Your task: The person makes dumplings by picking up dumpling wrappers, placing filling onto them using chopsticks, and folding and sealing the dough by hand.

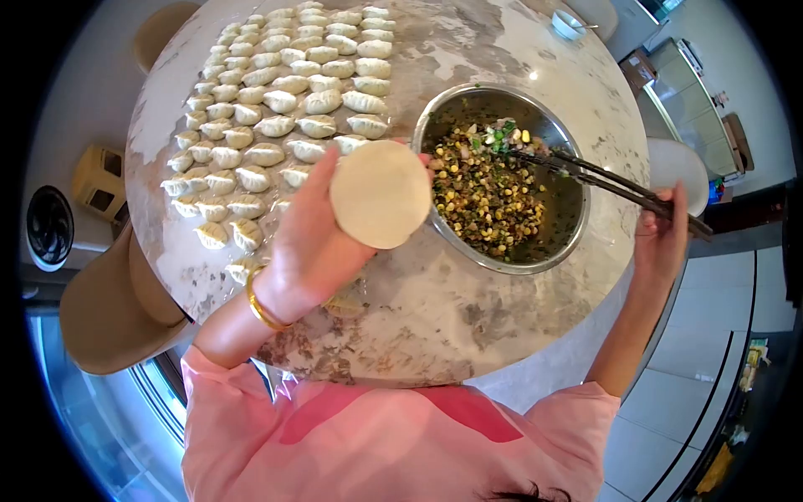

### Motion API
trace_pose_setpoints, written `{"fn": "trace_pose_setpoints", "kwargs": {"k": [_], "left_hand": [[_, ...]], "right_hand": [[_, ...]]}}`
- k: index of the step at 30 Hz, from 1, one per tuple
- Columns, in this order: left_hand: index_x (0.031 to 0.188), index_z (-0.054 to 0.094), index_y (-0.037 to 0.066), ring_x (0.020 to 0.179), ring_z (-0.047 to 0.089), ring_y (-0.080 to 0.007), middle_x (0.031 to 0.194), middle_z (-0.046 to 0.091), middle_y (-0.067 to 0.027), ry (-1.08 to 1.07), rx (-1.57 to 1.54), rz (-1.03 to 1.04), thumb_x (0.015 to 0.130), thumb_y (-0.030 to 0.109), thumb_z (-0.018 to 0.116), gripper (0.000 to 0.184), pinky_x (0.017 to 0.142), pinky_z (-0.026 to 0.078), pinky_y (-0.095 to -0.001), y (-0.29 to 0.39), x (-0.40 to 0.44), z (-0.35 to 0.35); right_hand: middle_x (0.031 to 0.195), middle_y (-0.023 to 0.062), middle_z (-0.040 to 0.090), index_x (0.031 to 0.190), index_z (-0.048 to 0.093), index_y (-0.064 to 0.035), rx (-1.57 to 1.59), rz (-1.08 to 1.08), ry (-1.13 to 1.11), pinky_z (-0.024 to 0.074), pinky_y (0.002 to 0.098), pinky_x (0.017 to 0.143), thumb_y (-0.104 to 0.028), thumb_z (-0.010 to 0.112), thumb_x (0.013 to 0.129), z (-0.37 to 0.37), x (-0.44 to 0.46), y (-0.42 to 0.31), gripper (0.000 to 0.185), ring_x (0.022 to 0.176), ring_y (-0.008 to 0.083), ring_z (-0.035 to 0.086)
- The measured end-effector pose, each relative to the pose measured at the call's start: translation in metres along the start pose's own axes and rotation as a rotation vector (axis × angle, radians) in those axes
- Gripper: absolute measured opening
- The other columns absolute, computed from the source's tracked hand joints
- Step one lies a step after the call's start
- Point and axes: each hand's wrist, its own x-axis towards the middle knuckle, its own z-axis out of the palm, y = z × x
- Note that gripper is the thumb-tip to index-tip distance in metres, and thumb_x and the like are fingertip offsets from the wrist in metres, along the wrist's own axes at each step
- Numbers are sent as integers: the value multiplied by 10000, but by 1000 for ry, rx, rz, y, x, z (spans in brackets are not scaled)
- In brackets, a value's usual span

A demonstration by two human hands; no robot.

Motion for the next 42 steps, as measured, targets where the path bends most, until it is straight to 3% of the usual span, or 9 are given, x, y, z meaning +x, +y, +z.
{"fn": "trace_pose_setpoints", "kwargs": {"k": [7, 9, 11, 17, 22, 24, 26, 35, 42], "left_hand": [[1309, 401, -17, 1214, 451, -257, 1299, 477, -149, -48, -73, 3, 1012, 374, 166, 545, 1068, 339, -390, -20, -4, 0], [1372, 293, -54, 1283, 382, -321, 1372, 392, -225, -94, -33, 21, 1011, 341, 150, 553, 1108, 277, -424, -24, -8, -3], [1310, 400, -18, 1200, 467, -250, 1298, 486, -139, -37, -37, -8, 1011, 360, 162, 538, 1058, 355, -387, -28, -10, -7], [1300, 405, -22, 1189, 483, -266, 1293, 490, -154, 4, -78, -24, 999, 312, 141, 522, 1045, 372, -403, -32, -21, -10], [1298, 405, -17, 1182, 487, -266, 1276, 497, -152, -10, -110, 25, 996, 301, 142, 511, 1042, 377, -408, -30, -25, -16], [1299, 406, -14, 1179, 489, -267, 1271, 499, -153, -29, -111, 33, 994, 291, 145, 504, 1043, 376, -409, -29, -26, -18], [1301, 406, -11, 1176, 490, -268, 1267, 501, -153, -47, -110, 35, 991, 280, 149, 497, 1045, 375, -409, -28, -26, -16], [1301, 404, -22, 1178, 479, -300, 1280, 491, -172, -37, -143, 8, 976, 253, 151, 495, 1043, 375, -442, -29, -19, -19], [1296, 382, -62, 1222, 434, -334, 1296, 460, -217, -20, -296, 37, 974, 242, 178, 487, 1074, 330, -479, -19, -16, -23]], "right_hand": [[657, 114, 608, 762, 584, 25, -268, -107, -383, 406, 228, 368, -233, 452, 974, 82, -32, -25, 359, 410, 151, 517], [584, 133, 585, 727, 573, 39, -477, -156, -537, 417, 234, 356, -247, 434, 975, 110, -46, -30, 403, 378, 171, 528], [560, 133, 575, 716, 574, 39, -548, -161, -552, 418, 233, 354, -248, 442, 969, 133, -53, -38, 405, 373, 173, 531], [583, 106, 499, 737, 489, 17, -836, -187, -590, 374, 214, 360, -243, 364, 998, 171, -56, -57, 389, 374, 124, 466], [593, 80, 478, 747, 487, 3, -819, -289, -661, 367, 191, 366, -258, 343, 1009, 157, -46, -77, 397, 373, 105, 445], [598, 83, 480, 750, 488, 4, -785, -311, -633, 373, 194, 371, -254, 342, 1010, 151, -50, -72, 394, 379, 110, 452], [554, 123, 557, 731, 541, 22, -645, -278, -656, 429, 226, 363, -300, 407, 988, 146, -54, -60, 433, 408, 163, 560], [615, 133, 574, 797, 544, 45, -551, -194, -621, 443, 233, 383, -243, 396, 992, 115, -40, -51, 378, 430, 174, 562], [622, 111, 578, 828, 571, 26, -588, -101, -301, 400, 242, 424, -271, 424, 986, 29, -19, -43, 366, 474, 162, 554]]}}
